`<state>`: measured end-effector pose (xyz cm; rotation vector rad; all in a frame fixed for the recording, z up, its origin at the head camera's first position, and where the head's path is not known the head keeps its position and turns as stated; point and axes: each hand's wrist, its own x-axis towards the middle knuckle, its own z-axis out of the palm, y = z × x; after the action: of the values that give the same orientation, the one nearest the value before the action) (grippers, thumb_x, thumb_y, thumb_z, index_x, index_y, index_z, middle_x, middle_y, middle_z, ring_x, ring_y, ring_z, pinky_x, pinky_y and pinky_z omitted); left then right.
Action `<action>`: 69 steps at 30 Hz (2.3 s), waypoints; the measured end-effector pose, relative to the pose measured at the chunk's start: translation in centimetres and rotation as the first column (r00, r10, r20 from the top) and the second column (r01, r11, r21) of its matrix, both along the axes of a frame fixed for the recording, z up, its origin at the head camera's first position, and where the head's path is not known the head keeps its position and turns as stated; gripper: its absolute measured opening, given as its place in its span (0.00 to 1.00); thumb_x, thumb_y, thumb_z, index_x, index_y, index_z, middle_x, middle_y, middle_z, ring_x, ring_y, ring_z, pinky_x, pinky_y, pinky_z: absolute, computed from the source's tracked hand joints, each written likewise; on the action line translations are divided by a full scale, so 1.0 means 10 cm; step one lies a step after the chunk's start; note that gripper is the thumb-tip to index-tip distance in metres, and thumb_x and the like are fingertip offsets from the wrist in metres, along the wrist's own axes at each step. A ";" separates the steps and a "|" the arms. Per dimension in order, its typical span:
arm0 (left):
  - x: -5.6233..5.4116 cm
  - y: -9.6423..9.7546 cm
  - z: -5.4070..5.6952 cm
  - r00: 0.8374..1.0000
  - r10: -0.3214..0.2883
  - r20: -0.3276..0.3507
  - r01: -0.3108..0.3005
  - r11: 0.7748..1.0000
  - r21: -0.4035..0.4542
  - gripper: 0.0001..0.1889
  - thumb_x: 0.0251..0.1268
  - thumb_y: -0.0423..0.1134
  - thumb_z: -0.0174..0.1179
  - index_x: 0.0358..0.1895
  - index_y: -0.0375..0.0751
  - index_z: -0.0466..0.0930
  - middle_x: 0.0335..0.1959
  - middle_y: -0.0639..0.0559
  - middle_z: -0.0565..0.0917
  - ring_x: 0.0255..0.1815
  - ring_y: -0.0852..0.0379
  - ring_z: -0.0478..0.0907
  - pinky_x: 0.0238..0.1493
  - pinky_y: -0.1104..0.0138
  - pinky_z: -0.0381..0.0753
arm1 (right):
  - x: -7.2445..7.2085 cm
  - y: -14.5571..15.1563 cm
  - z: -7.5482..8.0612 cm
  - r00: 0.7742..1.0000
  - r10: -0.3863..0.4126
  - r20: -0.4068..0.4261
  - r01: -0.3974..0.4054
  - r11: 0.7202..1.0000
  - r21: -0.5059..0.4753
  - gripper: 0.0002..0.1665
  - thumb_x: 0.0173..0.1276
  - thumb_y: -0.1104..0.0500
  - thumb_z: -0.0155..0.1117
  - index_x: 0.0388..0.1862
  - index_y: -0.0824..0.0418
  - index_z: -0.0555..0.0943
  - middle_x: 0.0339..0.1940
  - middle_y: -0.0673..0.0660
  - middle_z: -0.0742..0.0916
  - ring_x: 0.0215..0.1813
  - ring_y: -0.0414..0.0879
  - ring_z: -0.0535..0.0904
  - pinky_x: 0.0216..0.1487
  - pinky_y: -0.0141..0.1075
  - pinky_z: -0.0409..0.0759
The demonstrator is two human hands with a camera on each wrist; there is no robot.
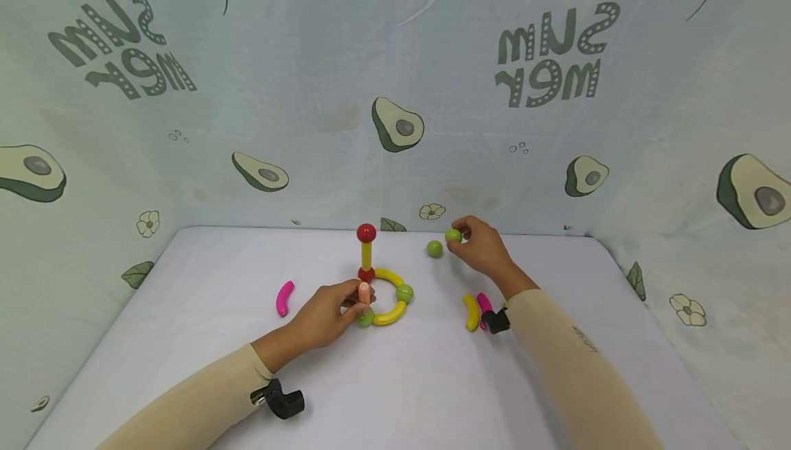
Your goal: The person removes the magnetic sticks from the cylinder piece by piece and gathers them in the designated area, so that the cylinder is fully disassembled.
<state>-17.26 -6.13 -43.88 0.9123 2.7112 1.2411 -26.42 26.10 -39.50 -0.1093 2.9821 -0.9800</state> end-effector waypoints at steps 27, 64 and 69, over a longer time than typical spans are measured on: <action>-0.01 0.00 -0.03 1.000 -0.005 0.011 0.005 1.000 0.006 0.14 0.72 0.38 0.66 0.56 0.42 0.79 0.48 0.55 0.86 0.49 0.61 0.83 0.53 0.71 0.81 | -0.21 0.06 -0.29 0.985 -0.035 0.167 0.025 0.998 0.059 0.26 0.72 0.58 0.66 0.64 0.69 0.74 0.61 0.69 0.79 0.57 0.62 0.76 0.58 0.52 0.80; -0.42 -0.08 0.04 0.973 0.222 0.069 -0.230 0.959 0.163 0.24 0.74 0.41 0.64 0.68 0.36 0.73 0.60 0.43 0.81 0.58 0.52 0.80 0.57 0.60 0.82 | 0.13 -0.76 0.17 0.988 0.140 -0.062 -0.148 0.979 -0.142 0.25 0.79 0.43 0.58 0.64 0.58 0.77 0.55 0.57 0.85 0.59 0.57 0.79 0.58 0.55 0.79; -0.52 -0.02 0.03 0.970 0.220 0.104 -0.234 0.962 0.141 0.26 0.73 0.41 0.65 0.69 0.38 0.72 0.63 0.45 0.80 0.63 0.51 0.78 0.60 0.60 0.80 | 0.18 -0.96 0.22 0.982 0.184 -0.045 -0.189 0.969 -0.157 0.27 0.79 0.40 0.57 0.65 0.57 0.78 0.56 0.56 0.85 0.61 0.56 0.78 0.59 0.56 0.79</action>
<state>-22.46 -6.33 -43.57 0.5508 2.7437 1.5073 -24.65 16.48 -37.33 -0.4006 2.8476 -1.2016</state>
